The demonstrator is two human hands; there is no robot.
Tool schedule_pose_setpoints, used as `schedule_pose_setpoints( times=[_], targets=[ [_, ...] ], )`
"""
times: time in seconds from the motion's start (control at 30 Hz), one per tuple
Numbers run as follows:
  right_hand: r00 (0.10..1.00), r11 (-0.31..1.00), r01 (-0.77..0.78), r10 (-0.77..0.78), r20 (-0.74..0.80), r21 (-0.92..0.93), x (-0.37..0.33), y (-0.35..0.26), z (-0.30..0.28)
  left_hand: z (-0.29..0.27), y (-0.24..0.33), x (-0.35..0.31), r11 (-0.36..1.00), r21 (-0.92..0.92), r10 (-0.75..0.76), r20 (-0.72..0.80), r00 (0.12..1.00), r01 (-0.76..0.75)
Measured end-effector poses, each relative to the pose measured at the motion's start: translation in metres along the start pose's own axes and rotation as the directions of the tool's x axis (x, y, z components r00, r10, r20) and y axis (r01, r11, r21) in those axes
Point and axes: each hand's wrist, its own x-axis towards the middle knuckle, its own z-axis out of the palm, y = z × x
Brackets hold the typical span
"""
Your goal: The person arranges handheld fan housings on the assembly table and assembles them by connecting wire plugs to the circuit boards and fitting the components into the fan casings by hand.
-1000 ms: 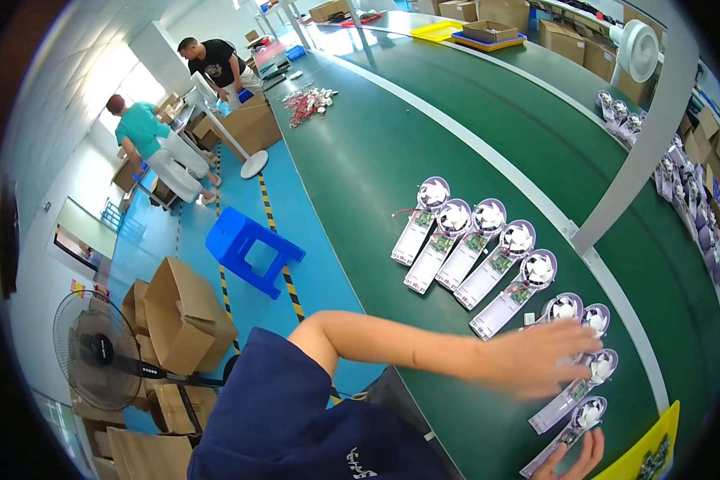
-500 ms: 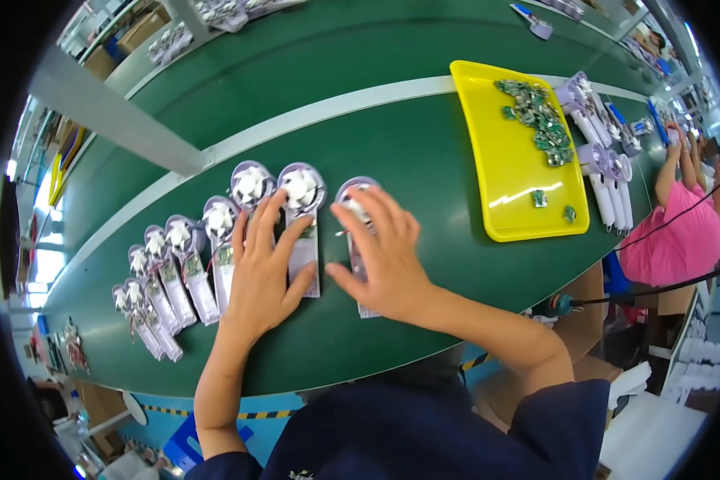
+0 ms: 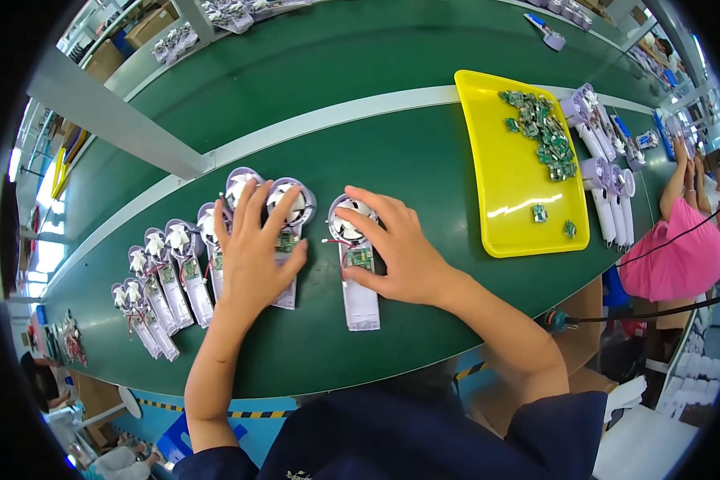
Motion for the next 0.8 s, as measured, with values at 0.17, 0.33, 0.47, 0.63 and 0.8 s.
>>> schedule_pose_setpoints(
  times=[0.17, 0.33, 0.47, 0.63, 0.8],
  targets=[
    [0.997, 0.999, -0.015, 0.012, -0.076, -0.038, 0.0, -0.007, 0.012, -0.016, -0.014, -0.005, 1.0, -0.027, 0.014, 0.094, 0.995, -0.012],
    [0.987, 0.998, 0.059, -0.061, -0.147, -0.017, 0.005, -0.003, 0.002, -0.023, 0.007, -0.018, 0.99, -0.138, 0.007, -0.032, 0.999, -0.012],
    [0.998, 0.992, 0.065, -0.062, -0.031, 0.111, 0.018, -0.005, -0.015, -0.002, 0.055, -0.045, 0.749, -0.658, -0.145, -0.053, 0.988, 0.074],
    [0.986, 0.99, 0.14, -0.137, -0.092, 0.032, 0.022, -0.005, 0.0, 0.023, 0.075, -0.042, 0.664, -0.703, -0.223, 0.139, 0.965, 0.255],
    [0.978, 0.99, 0.125, -0.135, -0.16, -0.071, 0.022, -0.002, -0.002, 0.035, 0.061, -0.036, 0.535, -0.784, -0.252, 0.207, 0.945, 0.314]
  ],
)
